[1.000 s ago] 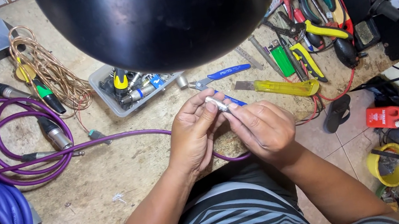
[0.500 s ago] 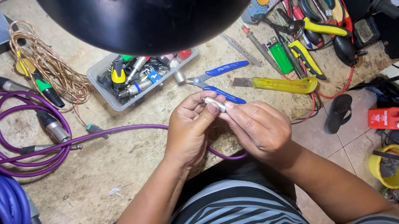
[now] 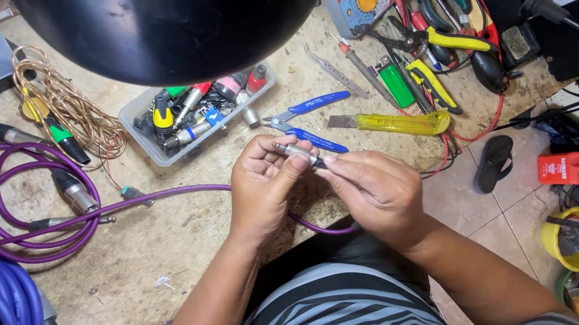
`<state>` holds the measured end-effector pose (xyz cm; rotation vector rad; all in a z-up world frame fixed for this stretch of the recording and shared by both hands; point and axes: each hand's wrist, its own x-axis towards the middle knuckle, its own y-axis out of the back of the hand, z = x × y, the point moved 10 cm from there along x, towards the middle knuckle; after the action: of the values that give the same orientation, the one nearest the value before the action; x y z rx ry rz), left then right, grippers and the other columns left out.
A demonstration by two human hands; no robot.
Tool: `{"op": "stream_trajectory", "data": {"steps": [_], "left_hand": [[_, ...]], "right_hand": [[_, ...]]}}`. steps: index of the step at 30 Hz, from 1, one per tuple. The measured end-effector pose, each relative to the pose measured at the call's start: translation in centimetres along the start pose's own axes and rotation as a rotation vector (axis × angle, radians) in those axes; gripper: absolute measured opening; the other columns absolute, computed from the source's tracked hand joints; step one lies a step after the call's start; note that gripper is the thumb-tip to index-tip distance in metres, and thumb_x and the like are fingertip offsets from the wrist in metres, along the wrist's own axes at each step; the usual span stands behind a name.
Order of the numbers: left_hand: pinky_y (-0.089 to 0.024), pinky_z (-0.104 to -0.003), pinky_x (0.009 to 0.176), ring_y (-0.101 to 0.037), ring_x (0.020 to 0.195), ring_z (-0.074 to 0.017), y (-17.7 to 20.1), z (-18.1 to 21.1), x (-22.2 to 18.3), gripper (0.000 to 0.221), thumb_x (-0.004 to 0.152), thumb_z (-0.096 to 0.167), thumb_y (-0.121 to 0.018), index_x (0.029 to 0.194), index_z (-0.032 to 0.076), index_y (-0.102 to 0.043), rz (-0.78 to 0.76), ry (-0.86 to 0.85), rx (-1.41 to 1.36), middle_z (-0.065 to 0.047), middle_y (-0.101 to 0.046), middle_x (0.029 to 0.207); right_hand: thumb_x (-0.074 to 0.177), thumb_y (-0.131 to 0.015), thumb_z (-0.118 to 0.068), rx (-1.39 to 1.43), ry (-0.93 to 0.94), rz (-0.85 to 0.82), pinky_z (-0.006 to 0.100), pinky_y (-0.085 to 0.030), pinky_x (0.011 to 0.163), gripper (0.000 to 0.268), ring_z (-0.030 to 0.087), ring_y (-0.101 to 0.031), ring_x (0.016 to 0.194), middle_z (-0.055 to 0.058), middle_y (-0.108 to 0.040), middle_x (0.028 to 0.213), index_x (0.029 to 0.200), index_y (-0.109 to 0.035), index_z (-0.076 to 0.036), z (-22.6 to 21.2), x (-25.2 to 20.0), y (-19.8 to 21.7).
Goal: Repairing an audio cable by applying heat shrink tubing and assembling a connector
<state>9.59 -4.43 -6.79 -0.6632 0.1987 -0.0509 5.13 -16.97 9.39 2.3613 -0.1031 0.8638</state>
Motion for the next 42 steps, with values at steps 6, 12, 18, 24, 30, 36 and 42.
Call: {"op": "stream_trajectory", "data": {"steps": [6, 12, 18, 24, 30, 36, 42], "left_hand": [[-0.064, -0.029, 0.086, -0.077, 0.093, -0.0195, -0.1, -0.2, -0.2, 0.03, 0.087, 0.001, -0.079, 0.112, -0.003, -0.064, -0.007, -0.027, 0.025, -0.02, -0.077, 0.101], [-0.064, -0.026, 0.083, -0.077, 0.09, -0.0169, 0.2, -0.5, -0.2, 0.027, 0.09, 0.003, -0.077, 0.112, -0.003, -0.063, 0.033, -0.039, -0.004, -0.017, -0.077, 0.102], [-0.067, -0.029, 0.077, -0.077, 0.086, -0.0192, -1.3, 1.2, -1.2, 0.035, 0.076, -0.005, -0.086, 0.107, -0.005, -0.069, 0.011, -0.116, 0.083, -0.021, -0.077, 0.098], [-0.061, -0.029, 0.076, -0.076, 0.082, -0.0178, -3.8, 5.2, -1.9, 0.033, 0.069, 0.013, -0.096, 0.097, 0.008, -0.081, -0.096, -0.419, 0.515, -0.01, -0.077, 0.088], [-0.061, -0.043, 0.076, -0.074, 0.083, -0.0358, -3.6, 4.6, -3.4, 0.023, 0.09, 0.016, -0.078, 0.107, 0.0, -0.076, -0.35, -0.338, 1.093, -0.017, -0.074, 0.089], [-0.058, -0.04, 0.076, -0.068, 0.085, -0.0335, -4.5, 4.3, -5.0, 0.018, 0.098, 0.016, -0.065, 0.107, 0.001, -0.069, -0.574, -0.487, 1.413, -0.014, -0.065, 0.085], [-0.056, -0.041, 0.07, -0.065, 0.079, -0.0312, -4.0, 3.7, -6.0, 0.022, 0.103, 0.02, -0.058, 0.106, 0.001, -0.068, -0.66, -0.7, 1.47, -0.011, -0.06, 0.08]], "right_hand": [[0.083, -0.081, 0.007, 0.007, -0.012, 0.022, 0.041, -0.06, 0.063, 0.01, 0.034, -0.076, 0.071, 0.014, -0.077, 0.082, 0.089, -0.08, 0.0, 0.7, -0.3, -0.1], [0.084, -0.082, 0.005, -0.003, -0.001, 0.0, 0.04, -0.061, 0.065, 0.009, 0.033, -0.077, 0.073, 0.013, -0.078, 0.084, 0.089, -0.08, -0.002, 1.4, -0.4, -0.9], [0.084, -0.082, 0.002, 0.237, -0.394, -0.084, 0.037, -0.059, 0.07, 0.011, 0.018, -0.074, 0.079, 0.013, -0.078, 0.084, 0.094, -0.08, -0.001, 7.5, -2.9, -1.2], [0.093, -0.074, -0.002, 0.415, -0.505, -0.257, 0.04, -0.057, 0.076, 0.013, 0.02, -0.069, 0.083, 0.019, -0.075, 0.086, 0.104, -0.077, 0.004, 9.1, -4.7, -2.5], [0.098, -0.068, -0.011, 0.288, -0.406, -0.561, 0.038, -0.056, 0.078, 0.015, 0.026, -0.073, 0.08, 0.012, -0.074, 0.085, 0.105, -0.08, -0.006, 8.2, -4.6, -3.0], [0.1, -0.066, -0.014, 0.216, -0.304, -0.672, 0.044, -0.056, 0.076, 0.021, 0.036, -0.072, 0.083, 0.017, -0.072, 0.089, 0.115, -0.075, -0.003, 5.7, -3.5, -3.8], [0.103, -0.058, -0.015, 0.166, -0.163, -0.903, 0.043, -0.059, 0.077, 0.023, 0.035, -0.074, 0.085, 0.017, -0.073, 0.09, 0.112, -0.075, -0.001, 5.2, -4.4, -5.8]]}}
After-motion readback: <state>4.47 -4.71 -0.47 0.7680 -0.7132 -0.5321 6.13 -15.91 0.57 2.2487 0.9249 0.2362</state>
